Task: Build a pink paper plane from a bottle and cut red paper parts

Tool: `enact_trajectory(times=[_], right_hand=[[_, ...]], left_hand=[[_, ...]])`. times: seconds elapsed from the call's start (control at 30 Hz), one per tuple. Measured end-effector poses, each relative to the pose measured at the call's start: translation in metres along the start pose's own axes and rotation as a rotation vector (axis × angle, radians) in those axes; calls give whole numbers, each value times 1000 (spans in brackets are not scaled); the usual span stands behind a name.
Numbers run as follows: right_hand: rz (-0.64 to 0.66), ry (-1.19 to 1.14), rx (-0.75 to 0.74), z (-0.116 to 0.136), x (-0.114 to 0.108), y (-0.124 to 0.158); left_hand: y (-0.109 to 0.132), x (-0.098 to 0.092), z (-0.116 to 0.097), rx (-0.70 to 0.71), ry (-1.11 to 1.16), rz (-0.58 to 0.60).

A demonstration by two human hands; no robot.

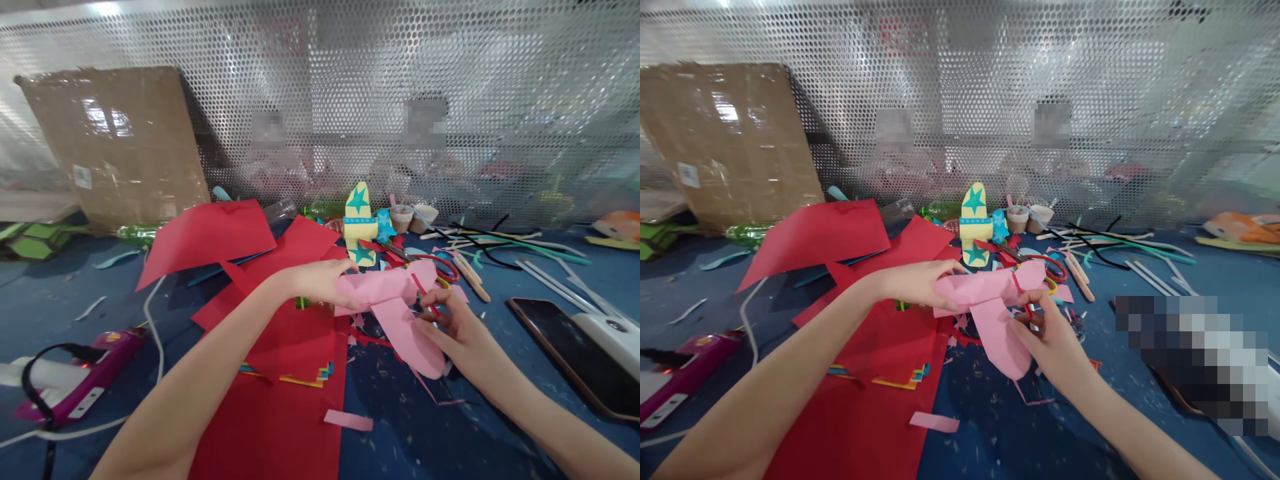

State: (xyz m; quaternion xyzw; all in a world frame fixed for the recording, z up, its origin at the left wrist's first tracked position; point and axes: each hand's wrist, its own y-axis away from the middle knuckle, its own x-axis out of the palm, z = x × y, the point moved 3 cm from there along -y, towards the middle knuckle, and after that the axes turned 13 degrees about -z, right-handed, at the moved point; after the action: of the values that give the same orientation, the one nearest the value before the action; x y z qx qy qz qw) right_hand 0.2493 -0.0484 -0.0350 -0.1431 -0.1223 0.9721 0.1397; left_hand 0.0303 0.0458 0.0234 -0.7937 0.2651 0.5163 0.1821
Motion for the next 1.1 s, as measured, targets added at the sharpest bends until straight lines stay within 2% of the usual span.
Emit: enact_trajectory(times=[0.17,0.33,0.43,0.63,0.83,0.97,1.1], right_hand=[[14,-8,14,3,2,5],[59,-3,25,2,8,8],[74,-10,40,3,11,11],[153,-32,106,1,22,20],[101,66,-1,7,34,25],[36,87,-73,15,41,23],[28,98,-74,17,42,25]], left_hand=[[-4,3,-1,39,11,5],[7,1,12,7,30,0],[23,3,22,-16,85,-55],[43,17,29,54,247,-232],[45,27,21,167,204,-378],[45,30,19,147,134,-367],[46,33,17,151,66,-387]])
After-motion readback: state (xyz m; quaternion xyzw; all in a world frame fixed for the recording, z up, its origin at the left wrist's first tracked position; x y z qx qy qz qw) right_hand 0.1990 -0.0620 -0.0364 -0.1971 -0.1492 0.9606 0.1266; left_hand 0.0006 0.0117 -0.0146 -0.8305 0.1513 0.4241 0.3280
